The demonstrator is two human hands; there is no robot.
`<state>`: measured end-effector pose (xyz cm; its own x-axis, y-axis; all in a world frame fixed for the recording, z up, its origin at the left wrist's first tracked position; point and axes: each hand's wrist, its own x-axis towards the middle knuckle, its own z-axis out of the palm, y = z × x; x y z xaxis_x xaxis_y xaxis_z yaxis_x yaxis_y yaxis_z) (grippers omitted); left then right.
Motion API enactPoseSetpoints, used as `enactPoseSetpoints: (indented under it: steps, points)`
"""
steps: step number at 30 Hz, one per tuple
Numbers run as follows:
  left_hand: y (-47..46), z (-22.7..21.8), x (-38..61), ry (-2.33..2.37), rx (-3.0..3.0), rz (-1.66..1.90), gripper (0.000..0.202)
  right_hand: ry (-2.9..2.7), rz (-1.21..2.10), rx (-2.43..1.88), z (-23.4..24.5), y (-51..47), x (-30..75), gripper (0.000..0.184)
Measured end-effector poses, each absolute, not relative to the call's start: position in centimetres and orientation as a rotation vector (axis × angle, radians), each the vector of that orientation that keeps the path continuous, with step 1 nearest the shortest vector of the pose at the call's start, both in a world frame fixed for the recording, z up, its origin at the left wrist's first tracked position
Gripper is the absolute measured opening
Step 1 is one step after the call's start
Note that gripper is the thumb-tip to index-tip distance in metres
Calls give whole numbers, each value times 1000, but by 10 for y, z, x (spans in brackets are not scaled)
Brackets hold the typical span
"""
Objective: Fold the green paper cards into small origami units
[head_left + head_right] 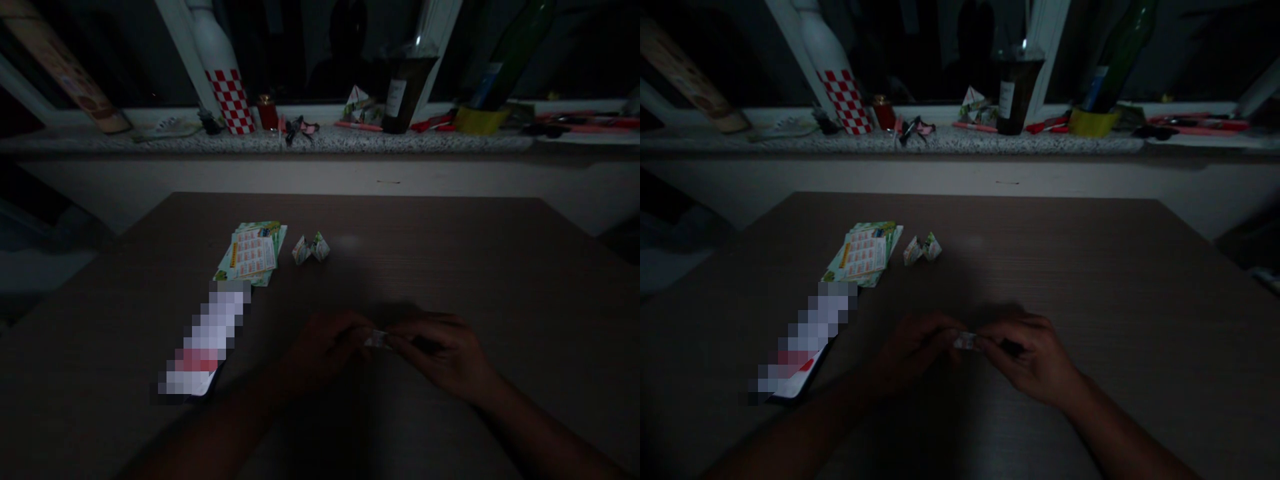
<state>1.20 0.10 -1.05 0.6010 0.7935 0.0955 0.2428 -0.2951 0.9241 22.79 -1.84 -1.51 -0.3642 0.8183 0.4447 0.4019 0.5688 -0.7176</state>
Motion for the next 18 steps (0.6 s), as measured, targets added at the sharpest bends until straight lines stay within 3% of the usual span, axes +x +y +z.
enactPoseSetpoints:
  steps: [12,18]
  points:
    - [-2,-12,18,915,1691,688,21,-1739,1040,-1154,-15,-20,212,18]
    - [-2,-13,18,967,1763,621,17,-1764,1038,-1114,-17,-20,211,9]
